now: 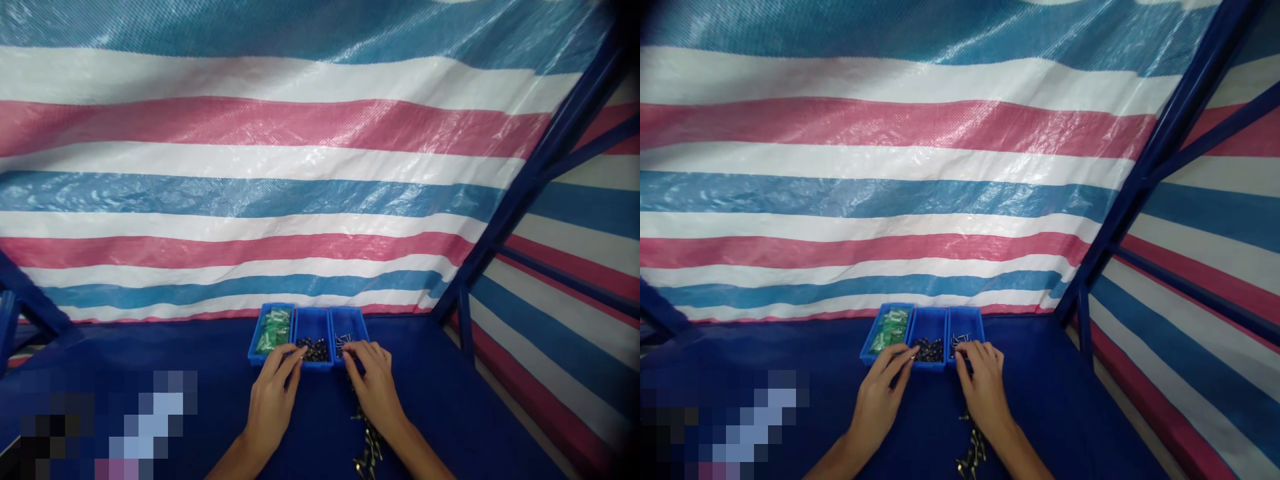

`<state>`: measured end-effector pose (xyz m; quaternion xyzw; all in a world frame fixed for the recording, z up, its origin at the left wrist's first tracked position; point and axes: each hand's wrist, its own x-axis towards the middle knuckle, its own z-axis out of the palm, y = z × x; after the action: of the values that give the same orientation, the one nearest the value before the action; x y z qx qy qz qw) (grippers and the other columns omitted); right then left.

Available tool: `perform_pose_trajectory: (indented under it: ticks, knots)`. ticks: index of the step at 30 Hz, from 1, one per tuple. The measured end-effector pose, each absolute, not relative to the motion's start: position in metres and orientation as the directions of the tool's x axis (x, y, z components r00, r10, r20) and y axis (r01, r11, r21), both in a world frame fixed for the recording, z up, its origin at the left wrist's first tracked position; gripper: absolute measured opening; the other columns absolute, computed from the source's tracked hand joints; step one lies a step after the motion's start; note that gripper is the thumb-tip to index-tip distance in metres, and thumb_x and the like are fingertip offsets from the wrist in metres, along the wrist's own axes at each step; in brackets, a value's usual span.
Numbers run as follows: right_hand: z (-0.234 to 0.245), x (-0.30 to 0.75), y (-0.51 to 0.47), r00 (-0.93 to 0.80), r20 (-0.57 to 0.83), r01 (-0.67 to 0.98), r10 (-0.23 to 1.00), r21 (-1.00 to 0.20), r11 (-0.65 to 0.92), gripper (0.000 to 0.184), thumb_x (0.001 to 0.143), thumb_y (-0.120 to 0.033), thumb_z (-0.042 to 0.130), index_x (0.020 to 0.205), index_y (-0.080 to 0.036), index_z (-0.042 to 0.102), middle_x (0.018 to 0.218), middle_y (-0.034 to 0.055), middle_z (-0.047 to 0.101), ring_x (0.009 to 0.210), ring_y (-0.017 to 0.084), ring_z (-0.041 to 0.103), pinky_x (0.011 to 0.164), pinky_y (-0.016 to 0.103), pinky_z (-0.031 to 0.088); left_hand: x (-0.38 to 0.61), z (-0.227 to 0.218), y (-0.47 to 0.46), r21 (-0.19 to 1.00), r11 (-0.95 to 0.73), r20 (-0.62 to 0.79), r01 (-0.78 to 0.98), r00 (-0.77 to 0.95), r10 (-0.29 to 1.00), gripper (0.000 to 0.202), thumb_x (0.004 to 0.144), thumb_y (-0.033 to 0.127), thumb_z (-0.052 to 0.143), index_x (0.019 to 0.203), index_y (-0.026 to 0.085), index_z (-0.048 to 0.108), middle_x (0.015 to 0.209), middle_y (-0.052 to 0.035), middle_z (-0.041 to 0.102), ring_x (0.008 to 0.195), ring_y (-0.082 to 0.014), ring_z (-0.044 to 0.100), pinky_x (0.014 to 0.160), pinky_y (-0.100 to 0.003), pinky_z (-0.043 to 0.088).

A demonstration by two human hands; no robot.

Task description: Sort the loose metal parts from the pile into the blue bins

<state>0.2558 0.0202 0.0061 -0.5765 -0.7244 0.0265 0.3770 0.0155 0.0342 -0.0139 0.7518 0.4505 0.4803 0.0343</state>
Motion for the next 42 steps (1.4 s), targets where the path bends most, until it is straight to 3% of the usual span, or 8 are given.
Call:
perform_pose_trajectory:
  ticks: [6, 14, 30, 42]
  knots:
    - [0.005, 0.257, 0.021, -0.059, 0.517, 0.821, 0.854, -0.462, 0.336, 0.020, 0.111, -0.032, 0.049, 0.113, -0.031, 0.069, 0.108, 0.0016, 0.075, 0.102, 0.025, 0.067, 0.095, 0.042, 0.042, 0.016, -0.009, 0.031, 0.537, -0.564, 0.655, 0.627, 0.112, 0.747, 0.027, 0.112, 0.035, 0.052, 0.127, 0.029, 0.074, 0.123, -0.0080, 0.071, 0.106, -0.0227, 0.075, 0.096, -0.035, 0.064]
    - [0.010, 0.254, 0.019, -0.045, 0.520, 0.799, 0.853, -0.493, 0.343, 0.024, 0.112, -0.036, 0.046, 0.111, -0.029, 0.069, 0.105, 0.0036, 0.076, 0.100, 0.025, 0.067, 0.094, 0.043, 0.042, 0.017, -0.009, 0.032, 0.599, -0.542, 0.625, 0.589, 0.079, 0.777, 0.026, 0.110, 0.042, 0.056, 0.117, 0.024, 0.074, 0.109, -0.0075, 0.074, 0.075, -0.0181, 0.070, 0.076, -0.031, 0.064]
    - [0.007, 0.256, 0.020, -0.055, 0.516, 0.809, 0.855, -0.480, 0.341, 0.021, 0.111, -0.033, 0.049, 0.112, -0.030, 0.069, 0.106, 0.0021, 0.076, 0.101, 0.024, 0.066, 0.096, 0.043, 0.040, 0.016, -0.005, 0.033, 0.656, -0.518, 0.586, 0.550, 0.062, 0.808, 0.027, 0.109, 0.044, 0.058, 0.116, 0.024, 0.075, 0.103, -0.0047, 0.074, 0.068, -0.0165, 0.065, 0.073, -0.031, 0.061]
    - [0.010, 0.255, 0.019, -0.040, 0.499, 0.803, 0.866, -0.500, 0.324, 0.021, 0.111, -0.034, 0.049, 0.111, -0.029, 0.069, 0.107, 0.0019, 0.076, 0.101, 0.024, 0.066, 0.096, 0.042, 0.040, 0.017, 0.000, 0.031, 0.648, -0.534, 0.588, 0.543, 0.089, 0.804, 0.030, 0.111, 0.044, 0.054, 0.120, 0.024, 0.075, 0.106, -0.0074, 0.073, 0.071, -0.0171, 0.065, 0.073, -0.032, 0.062]
